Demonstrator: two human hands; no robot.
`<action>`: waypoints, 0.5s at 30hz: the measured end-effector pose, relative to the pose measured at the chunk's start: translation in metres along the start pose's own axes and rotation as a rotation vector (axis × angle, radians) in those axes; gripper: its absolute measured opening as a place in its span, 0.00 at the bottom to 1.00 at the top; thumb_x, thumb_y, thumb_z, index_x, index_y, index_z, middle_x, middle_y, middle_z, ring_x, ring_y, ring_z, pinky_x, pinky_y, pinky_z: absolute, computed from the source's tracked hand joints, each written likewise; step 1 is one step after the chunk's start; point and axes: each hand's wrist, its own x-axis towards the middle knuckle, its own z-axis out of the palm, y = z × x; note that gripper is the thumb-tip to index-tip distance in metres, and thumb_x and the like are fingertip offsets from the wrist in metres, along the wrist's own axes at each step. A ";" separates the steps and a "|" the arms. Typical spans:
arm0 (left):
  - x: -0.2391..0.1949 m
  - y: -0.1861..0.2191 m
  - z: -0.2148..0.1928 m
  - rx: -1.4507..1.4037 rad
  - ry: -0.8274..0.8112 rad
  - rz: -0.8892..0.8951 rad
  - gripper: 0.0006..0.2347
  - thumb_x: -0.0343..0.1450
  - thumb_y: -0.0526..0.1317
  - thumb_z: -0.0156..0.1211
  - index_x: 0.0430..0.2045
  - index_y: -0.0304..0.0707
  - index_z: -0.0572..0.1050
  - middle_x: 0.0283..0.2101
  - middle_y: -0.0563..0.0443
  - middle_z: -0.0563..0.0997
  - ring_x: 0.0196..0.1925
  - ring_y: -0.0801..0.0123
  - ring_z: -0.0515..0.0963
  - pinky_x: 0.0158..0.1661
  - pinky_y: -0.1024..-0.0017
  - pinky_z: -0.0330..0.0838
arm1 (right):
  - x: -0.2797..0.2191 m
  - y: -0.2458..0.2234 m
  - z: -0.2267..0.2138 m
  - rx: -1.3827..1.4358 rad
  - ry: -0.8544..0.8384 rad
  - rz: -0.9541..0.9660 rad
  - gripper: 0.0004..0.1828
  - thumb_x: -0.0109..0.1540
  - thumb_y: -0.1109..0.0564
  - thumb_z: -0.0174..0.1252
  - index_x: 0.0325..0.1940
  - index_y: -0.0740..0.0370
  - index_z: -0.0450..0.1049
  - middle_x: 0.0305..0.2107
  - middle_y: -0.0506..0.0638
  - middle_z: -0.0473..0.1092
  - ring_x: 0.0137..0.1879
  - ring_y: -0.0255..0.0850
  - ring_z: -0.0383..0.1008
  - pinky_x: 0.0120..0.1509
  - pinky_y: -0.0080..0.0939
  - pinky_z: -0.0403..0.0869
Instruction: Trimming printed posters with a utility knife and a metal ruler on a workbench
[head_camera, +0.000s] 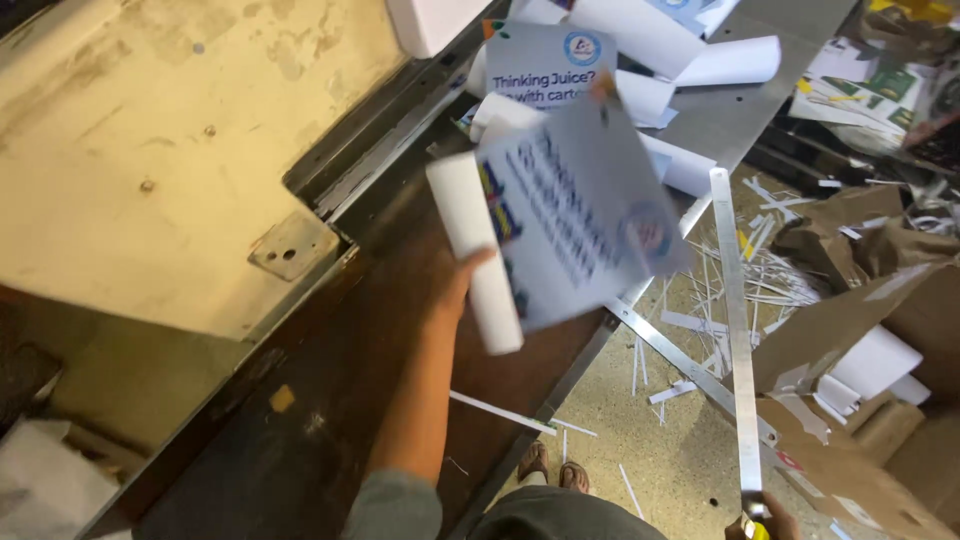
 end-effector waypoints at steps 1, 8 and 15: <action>0.016 0.025 0.018 0.002 -0.015 0.006 0.27 0.54 0.50 0.73 0.44 0.35 0.79 0.37 0.43 0.85 0.34 0.57 0.83 0.29 0.61 0.74 | -0.005 -0.012 0.001 0.002 0.016 0.004 0.33 0.55 0.67 0.64 0.67 0.72 0.73 0.24 0.68 0.72 0.24 0.50 0.71 0.33 0.43 0.65; 0.077 0.134 0.093 -0.489 0.027 -0.049 0.36 0.51 0.46 0.70 0.55 0.28 0.75 0.48 0.37 0.83 0.44 0.54 0.82 0.39 0.60 0.76 | -0.070 -0.118 0.010 -0.248 0.198 -0.230 0.25 0.62 0.67 0.60 0.64 0.55 0.77 0.36 0.54 0.77 0.34 0.34 0.71 0.46 0.33 0.70; 0.095 0.108 0.094 -0.534 -0.097 0.141 0.41 0.65 0.53 0.58 0.74 0.36 0.51 0.73 0.40 0.64 0.73 0.51 0.66 0.66 0.57 0.65 | -0.076 -0.109 0.015 -0.399 0.095 -0.324 0.32 0.57 0.63 0.66 0.65 0.46 0.79 0.37 0.45 0.80 0.40 0.32 0.79 0.52 0.34 0.75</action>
